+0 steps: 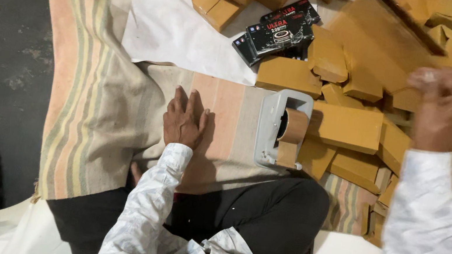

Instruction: The person places small black packages into open cardboard boxes, closes the flaps, and seals them with packing tape using a tape dispenser. The person repeats this process for multiple boxes.

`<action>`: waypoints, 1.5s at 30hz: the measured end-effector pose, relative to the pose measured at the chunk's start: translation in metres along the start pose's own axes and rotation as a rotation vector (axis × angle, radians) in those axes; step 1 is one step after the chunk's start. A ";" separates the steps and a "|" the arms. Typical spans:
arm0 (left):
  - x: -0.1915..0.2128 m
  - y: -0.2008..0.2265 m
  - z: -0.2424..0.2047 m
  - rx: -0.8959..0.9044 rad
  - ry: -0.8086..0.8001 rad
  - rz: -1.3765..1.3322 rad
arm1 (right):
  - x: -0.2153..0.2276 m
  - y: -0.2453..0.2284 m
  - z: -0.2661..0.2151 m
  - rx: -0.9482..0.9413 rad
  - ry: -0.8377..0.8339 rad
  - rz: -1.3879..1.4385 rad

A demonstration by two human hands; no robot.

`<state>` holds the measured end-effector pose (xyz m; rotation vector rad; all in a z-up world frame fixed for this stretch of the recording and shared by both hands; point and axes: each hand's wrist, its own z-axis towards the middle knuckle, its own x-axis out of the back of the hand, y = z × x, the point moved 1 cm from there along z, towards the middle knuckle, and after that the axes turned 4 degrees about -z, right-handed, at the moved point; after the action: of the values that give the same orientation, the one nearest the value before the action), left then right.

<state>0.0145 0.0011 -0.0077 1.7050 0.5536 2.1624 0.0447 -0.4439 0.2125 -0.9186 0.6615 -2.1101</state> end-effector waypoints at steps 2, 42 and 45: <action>-0.009 -0.009 -0.001 0.000 0.097 -0.109 | -0.043 -0.067 -0.026 0.321 -0.035 -0.418; 0.182 0.026 -0.082 0.010 0.132 -1.521 | -0.186 -0.076 -0.258 -0.226 -0.376 0.167; 0.206 0.009 -0.079 0.015 0.142 -1.395 | -0.194 -0.069 -0.262 -0.357 -0.396 0.122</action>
<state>-0.1095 0.0855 0.1540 0.6595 1.2734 1.1876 -0.0938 -0.2082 0.0224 -1.4074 0.8707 -1.6606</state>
